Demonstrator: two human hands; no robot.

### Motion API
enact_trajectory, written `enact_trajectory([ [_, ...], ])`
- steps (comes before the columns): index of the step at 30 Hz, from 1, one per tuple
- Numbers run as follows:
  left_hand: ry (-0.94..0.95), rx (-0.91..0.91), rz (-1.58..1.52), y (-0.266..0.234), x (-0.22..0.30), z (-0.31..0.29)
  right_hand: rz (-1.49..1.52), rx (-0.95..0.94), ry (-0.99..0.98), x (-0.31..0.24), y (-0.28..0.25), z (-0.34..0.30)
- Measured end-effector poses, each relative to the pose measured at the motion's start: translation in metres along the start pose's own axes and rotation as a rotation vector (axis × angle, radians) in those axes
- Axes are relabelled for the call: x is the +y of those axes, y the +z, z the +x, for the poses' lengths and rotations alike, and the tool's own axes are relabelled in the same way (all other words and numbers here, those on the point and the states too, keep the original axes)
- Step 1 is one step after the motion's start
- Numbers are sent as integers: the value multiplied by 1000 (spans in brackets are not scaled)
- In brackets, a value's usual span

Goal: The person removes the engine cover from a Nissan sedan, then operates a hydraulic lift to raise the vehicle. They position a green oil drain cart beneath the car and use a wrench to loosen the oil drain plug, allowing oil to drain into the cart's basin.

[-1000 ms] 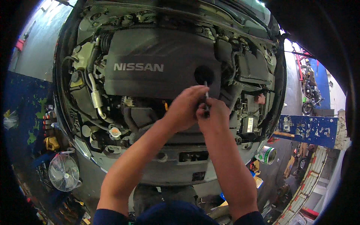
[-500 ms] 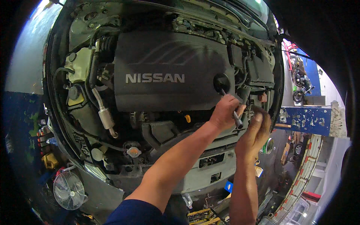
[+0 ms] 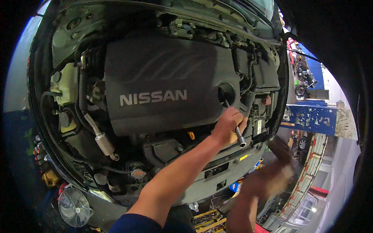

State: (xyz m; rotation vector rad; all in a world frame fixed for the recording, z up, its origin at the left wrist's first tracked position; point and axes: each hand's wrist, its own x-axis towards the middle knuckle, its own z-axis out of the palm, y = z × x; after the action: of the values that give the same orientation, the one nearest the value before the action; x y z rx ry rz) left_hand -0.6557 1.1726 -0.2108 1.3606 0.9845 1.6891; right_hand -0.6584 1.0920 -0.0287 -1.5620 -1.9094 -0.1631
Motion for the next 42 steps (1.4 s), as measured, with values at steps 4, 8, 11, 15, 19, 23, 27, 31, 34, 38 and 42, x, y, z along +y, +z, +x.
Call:
enact_trajectory([
  [4, 3, -71, -107, -10, -2, -2, -10, -424, 376, 38, 61, 0],
  [8, -14, -77, -14, -6, 0, -1, -68, -175, 237, 14, 18, 2],
  [11, -29, -72, 13, -4, 0, -1, 205, 128, -5, -5, 11, 4],
  [15, -56, -87, -112, -8, 5, -9, -186, -183, 125, 27, 54, -2],
  [19, -12, -118, 20, -9, 2, -4, -57, -164, 196, 48, 35, -19],
  [23, 8, -65, 7, -4, 1, -4, 100, -1, 72, 42, 29, -16],
  [27, -162, -149, -182, -9, 5, -7, 63, -255, 370, 58, 60, -22],
  [31, 3, -228, 76, -6, 8, -3, 73, -86, 338, 78, 38, -54],
  [34, 48, -264, 75, 0, 8, -4, -22, -284, 328, 87, 28, -61],
  [38, 147, -507, 183, -16, 12, 4, 199, -420, 605, 93, 24, -55],
  [42, 85, -729, 661, -55, -2, 63, 65, -490, 739, 86, 3, -60],
])
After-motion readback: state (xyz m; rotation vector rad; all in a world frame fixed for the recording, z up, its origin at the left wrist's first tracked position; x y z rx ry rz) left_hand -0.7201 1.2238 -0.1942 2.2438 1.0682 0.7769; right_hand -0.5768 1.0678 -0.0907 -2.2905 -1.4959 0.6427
